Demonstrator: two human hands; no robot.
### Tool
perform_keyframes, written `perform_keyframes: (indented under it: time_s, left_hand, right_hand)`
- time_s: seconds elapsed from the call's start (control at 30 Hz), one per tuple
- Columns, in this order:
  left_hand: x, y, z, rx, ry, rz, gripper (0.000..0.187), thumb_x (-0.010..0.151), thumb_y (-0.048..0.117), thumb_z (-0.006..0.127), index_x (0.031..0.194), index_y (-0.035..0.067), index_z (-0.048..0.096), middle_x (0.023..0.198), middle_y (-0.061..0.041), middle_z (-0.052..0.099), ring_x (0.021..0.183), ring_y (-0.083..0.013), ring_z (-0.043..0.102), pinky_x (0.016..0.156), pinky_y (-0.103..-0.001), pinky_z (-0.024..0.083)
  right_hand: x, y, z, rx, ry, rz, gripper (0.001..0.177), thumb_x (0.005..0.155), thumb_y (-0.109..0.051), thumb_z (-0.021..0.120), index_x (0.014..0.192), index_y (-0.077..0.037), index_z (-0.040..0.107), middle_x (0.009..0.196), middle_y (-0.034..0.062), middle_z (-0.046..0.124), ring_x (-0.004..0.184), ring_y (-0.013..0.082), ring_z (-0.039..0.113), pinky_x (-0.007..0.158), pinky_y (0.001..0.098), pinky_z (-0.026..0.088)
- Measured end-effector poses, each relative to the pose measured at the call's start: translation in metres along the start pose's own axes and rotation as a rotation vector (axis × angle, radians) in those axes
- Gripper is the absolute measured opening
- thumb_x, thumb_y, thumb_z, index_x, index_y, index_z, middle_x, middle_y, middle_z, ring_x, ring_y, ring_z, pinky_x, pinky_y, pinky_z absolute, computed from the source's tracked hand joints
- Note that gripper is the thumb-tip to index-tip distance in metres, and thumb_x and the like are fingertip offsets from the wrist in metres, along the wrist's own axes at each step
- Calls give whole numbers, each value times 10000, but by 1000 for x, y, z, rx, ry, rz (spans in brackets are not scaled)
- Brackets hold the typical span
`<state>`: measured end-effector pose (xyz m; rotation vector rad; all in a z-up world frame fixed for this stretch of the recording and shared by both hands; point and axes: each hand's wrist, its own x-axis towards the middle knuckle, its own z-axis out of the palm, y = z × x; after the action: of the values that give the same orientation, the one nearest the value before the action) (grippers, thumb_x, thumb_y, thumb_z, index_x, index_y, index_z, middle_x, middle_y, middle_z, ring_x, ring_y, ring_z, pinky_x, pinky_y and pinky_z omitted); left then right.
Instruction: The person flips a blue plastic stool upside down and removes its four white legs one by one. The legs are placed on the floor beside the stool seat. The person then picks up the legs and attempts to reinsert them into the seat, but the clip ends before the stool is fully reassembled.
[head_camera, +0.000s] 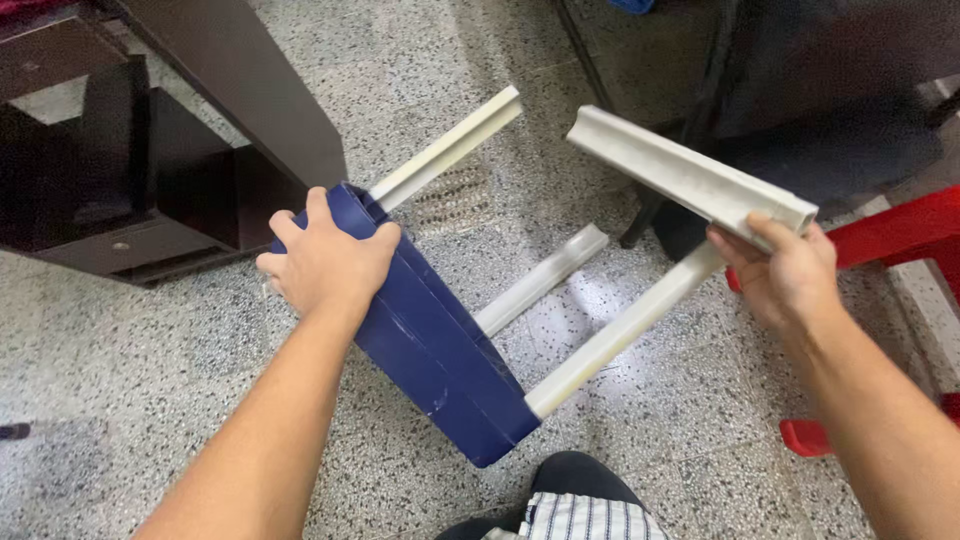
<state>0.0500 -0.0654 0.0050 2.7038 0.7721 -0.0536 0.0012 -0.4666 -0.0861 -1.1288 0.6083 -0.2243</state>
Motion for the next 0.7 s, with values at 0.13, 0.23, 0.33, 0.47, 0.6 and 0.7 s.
perform_keyframes:
  time_s: [0.13,0.23,0.33,0.47,0.6,0.7]
  left_hand:
    - [6,10,-1,108,-74,-1,983,722,656,732,1542,259,363,1476,-169,347,1257,-497,421,918,-587,500]
    - [18,9,-9,277,-139,-3,1004,774,850,606,1512,199,402,1442,-180,399,1221,-491,514,950,-528,492]
    - [25,4,-18,378,-173,36,1074,809,944,454,1486,110,428,1376,-232,491,1210,-375,596,893,-490,542]
    - [20,0,-30,486,-247,57,1066,817,949,365,1589,217,307,1398,-240,508,1208,-359,622,875,-471,545]
    - [9,-3,-41,579,-330,133,1090,778,952,360,1677,362,182,1417,-232,527,1209,-370,648,905,-448,534]
    - [6,-6,-37,596,-283,213,1044,789,930,425,1618,308,300,1389,-222,532,1259,-399,572,987,-518,442]
  right_hand:
    - [-22,12,-3,339,166,167,449,961,-14,540,1400,27,457,1344,247,615,1269,343,681,1009,402,570]
    - [-37,35,-7,583,244,291,488,960,-9,553,1435,28,446,1352,256,608,1261,338,669,1030,422,552]
    - [-43,68,-16,644,232,335,518,979,-64,564,1483,-36,445,1361,232,571,1207,289,606,1036,409,535]
    - [-39,118,-28,844,169,398,492,1017,-88,580,1479,18,445,1341,232,560,1151,320,597,1027,422,547]
    - [-37,154,-34,971,116,426,435,1024,-65,561,1434,55,477,1337,238,589,1184,354,617,1035,448,548]
    - [-38,166,-34,1029,144,410,406,1030,-49,552,1418,58,495,1355,233,600,1216,364,621,1036,461,528]
